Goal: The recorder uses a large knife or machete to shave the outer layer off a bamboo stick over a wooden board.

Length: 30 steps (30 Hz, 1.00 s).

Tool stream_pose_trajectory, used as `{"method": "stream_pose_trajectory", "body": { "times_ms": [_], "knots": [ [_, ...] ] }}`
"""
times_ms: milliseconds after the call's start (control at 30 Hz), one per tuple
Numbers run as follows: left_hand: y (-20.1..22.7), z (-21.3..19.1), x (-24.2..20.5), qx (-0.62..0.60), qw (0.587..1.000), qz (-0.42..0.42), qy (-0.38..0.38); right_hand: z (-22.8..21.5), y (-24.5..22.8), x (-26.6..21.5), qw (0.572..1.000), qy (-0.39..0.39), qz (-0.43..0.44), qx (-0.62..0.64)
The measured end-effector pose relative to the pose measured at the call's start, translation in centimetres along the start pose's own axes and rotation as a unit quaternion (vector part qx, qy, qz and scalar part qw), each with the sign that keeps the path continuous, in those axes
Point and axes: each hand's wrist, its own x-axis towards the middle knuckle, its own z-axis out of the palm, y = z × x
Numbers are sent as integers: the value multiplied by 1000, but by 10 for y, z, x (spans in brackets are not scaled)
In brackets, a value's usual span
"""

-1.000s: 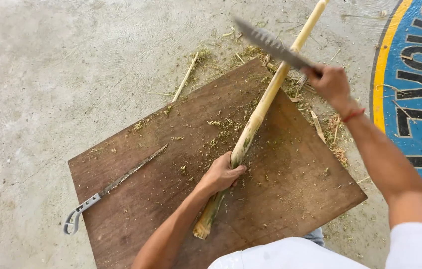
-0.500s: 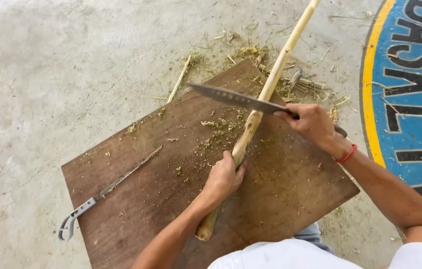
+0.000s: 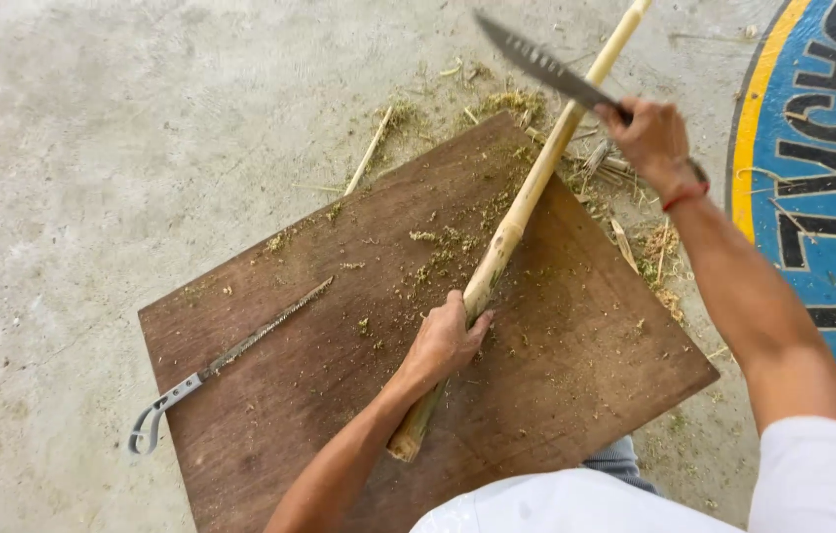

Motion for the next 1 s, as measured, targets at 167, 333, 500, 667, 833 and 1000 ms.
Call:
{"method": "stream_pose_trajectory", "body": {
  "times_ms": [167, 333, 500, 667, 833, 1000],
  "knots": [
    [-5, 4, 1, -3, 1000, -12, -8, -15, -57, -104, 992, -73, -78, 70],
    [-4, 0, 4, -17, 1000, -11, -4, -26, -77, -120, 983, -58, -147, 95],
    [-1, -1, 5, -5, 1000, -24, -17, 9, 2, -32, 996, -19, -52, 69],
    [-13, 1, 10, -29, 997, -45, -48, -1, -7, -27, 998, -15, -17, 60],
    [-21, -1, 11, -72, 991, -70, -93, -24, -70, -120, 988, 5, -145, 57],
    [-16, -5, 13, -45, 996, -50, -67, -13, -48, -94, 985, 3, -165, 55]
  ]
}}
